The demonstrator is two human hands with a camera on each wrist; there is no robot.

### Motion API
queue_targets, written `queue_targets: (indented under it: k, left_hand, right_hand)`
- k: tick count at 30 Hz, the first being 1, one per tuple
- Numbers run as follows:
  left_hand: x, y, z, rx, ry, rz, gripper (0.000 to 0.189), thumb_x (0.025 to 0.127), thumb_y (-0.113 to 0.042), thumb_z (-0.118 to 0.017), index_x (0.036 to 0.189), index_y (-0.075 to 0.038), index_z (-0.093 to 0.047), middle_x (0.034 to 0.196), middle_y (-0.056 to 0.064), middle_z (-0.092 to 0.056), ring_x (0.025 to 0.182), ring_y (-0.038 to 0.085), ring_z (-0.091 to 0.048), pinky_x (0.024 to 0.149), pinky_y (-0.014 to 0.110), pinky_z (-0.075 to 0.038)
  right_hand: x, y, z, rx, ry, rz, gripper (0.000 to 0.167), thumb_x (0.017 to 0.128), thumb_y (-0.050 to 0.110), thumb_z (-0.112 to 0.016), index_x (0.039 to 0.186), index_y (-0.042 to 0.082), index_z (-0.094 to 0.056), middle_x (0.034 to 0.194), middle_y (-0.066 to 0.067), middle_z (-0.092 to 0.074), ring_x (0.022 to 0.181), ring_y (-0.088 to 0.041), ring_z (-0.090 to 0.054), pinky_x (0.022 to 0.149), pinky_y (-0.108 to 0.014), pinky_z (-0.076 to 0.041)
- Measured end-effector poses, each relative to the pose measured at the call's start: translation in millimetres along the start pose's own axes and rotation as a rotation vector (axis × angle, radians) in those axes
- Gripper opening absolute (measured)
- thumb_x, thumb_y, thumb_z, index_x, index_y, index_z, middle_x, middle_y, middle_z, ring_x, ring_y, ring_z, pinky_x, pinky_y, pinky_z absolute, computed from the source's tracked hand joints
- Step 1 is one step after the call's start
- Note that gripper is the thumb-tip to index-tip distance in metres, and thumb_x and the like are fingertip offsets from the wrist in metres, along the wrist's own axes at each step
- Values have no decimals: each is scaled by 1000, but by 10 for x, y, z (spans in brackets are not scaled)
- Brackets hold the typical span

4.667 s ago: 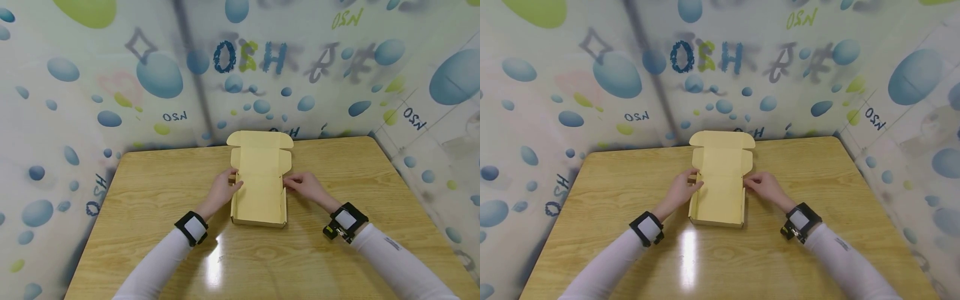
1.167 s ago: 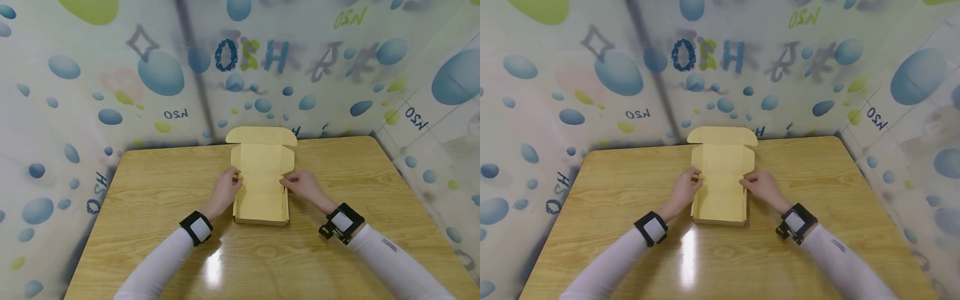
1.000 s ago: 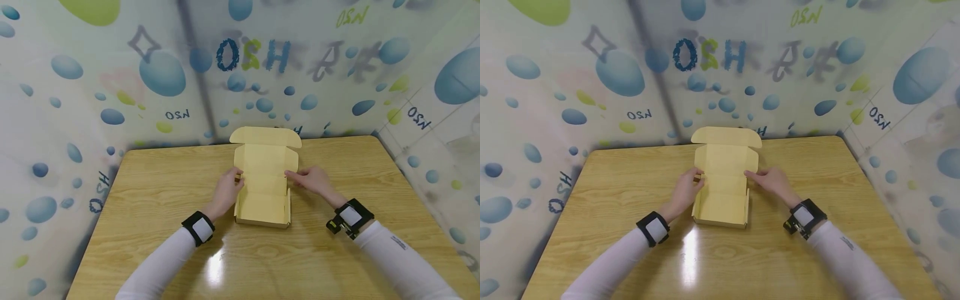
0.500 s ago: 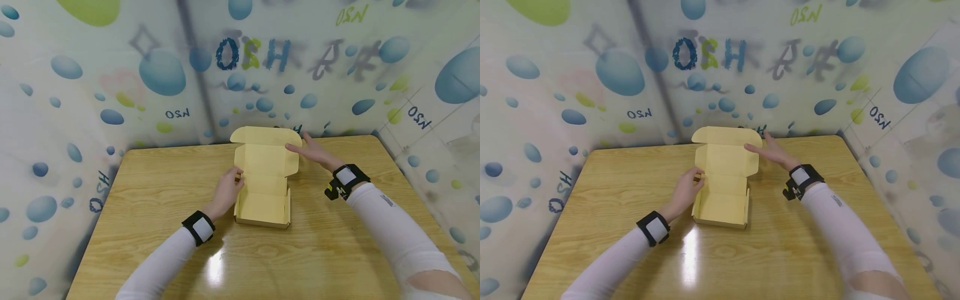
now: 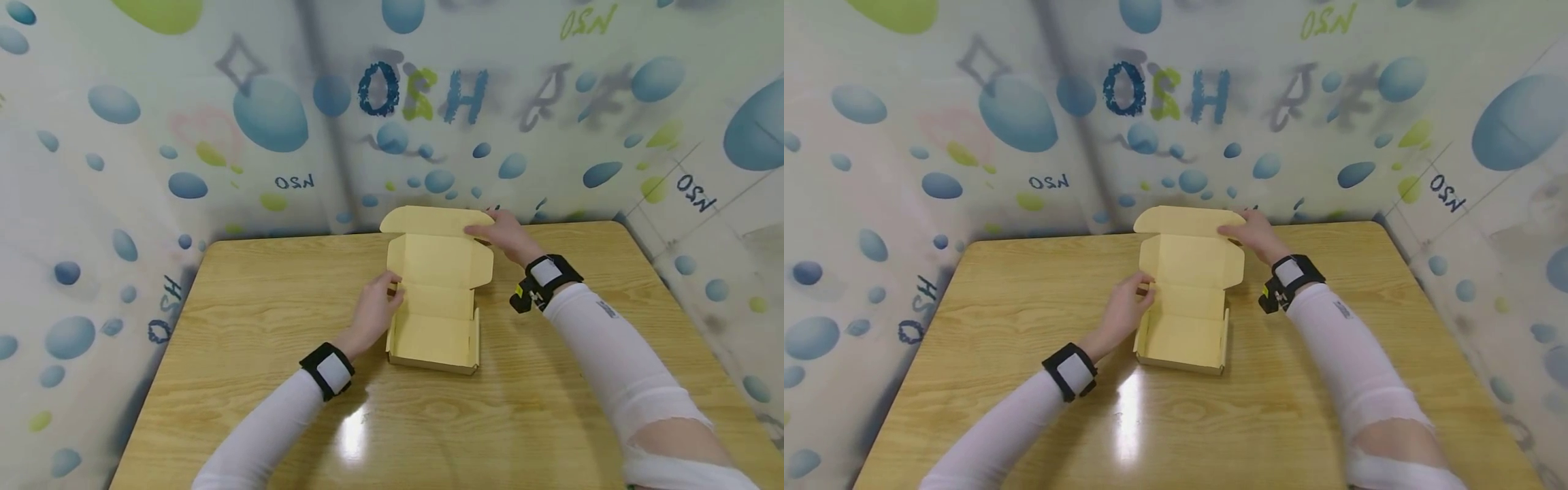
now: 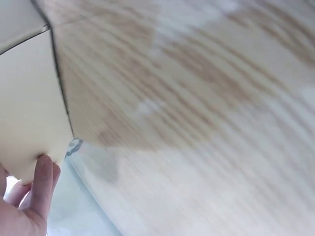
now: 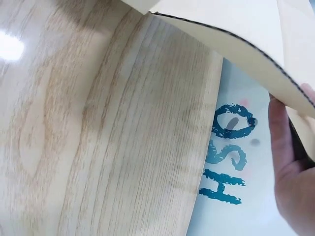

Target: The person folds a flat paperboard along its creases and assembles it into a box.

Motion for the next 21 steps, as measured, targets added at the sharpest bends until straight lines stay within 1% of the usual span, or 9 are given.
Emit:
queue_targets:
  k: [2,5,7,9,12,14,16,19,21]
  left_hand:
    - [-5,11,12,-30,-15,7,26,93,-18,-62,116,-5,-61,113,8,-64,92,18,-65,68,24,-54]
    - [-49,30,88,-70,-58,13,41,92,-29,-64,124,-6,-57,120,9,-62,99,21,-64,76,30,-55]
    - [-99,55,182,-74,-95,26,57,89,-40,-65,134,-6,-51,131,10,-56,113,24,-59,89,36,-51]
    - [-147,92,266,-65,-95,48,75,87,-50,-63,144,-7,-40,144,13,-44,128,28,-46,102,43,-41]
    - [-206,182,298,-48,-14,121,93,84,-59,-61,151,-9,-23,155,16,-22,140,32,-25,112,47,-25]
    - [-257,237,250,-49,77,167,99,83,-63,-60,152,-7,-17,155,18,-20,140,33,-24,111,49,-25]
    - [-313,279,179,-59,148,193,96,83,-61,-61,151,-6,-21,152,18,-28,137,33,-32,108,48,-32]
    - [-379,266,68,-137,212,165,78,88,-46,-64,145,-1,-35,141,19,-46,125,32,-50,99,43,-44]
    - [-395,224,10,-212,232,132,62,92,-31,-64,141,0,-42,136,19,-51,118,33,-56,93,40,-49]
  right_hand:
    - [-5,-5,10,10,-16,18,46,90,32,-66,122,0,-59,116,-14,-62,111,-25,-54,97,-40,-43]
    - [-21,0,28,3,-37,49,41,90,33,-65,117,1,-63,107,-7,-65,99,-17,-56,89,-33,-44]
    - [-29,10,37,11,-48,67,40,90,32,-66,115,1,-64,103,-6,-66,93,-16,-57,84,-30,-46]
    - [-35,21,48,15,-64,82,39,90,32,-66,115,2,-65,101,-5,-67,89,-14,-59,80,-27,-48]
    - [-47,24,79,36,-90,89,37,90,30,-67,113,1,-65,95,-3,-68,83,-14,-63,74,-25,-50]
    - [-84,60,85,50,-91,89,34,91,26,-66,113,-1,-64,94,-4,-68,85,-16,-63,74,-26,-51]
    - [-95,69,87,58,-91,93,33,91,24,-65,113,-1,-64,95,-5,-68,85,-17,-62,74,-27,-50]
    - [-96,83,78,47,-83,98,37,92,25,-64,121,2,-62,105,-11,-66,90,-19,-59,78,-29,-48]
    - [-72,57,92,24,-95,100,45,91,30,-65,129,6,-58,114,-11,-64,94,-16,-58,83,-29,-47]
Point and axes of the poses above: each hand's wrist, its own x-axis towards the middle knuckle, its own z-axis out of the back of the hand, y = z × x, the point moved 9 cm from there along x, towards the middle knuckle
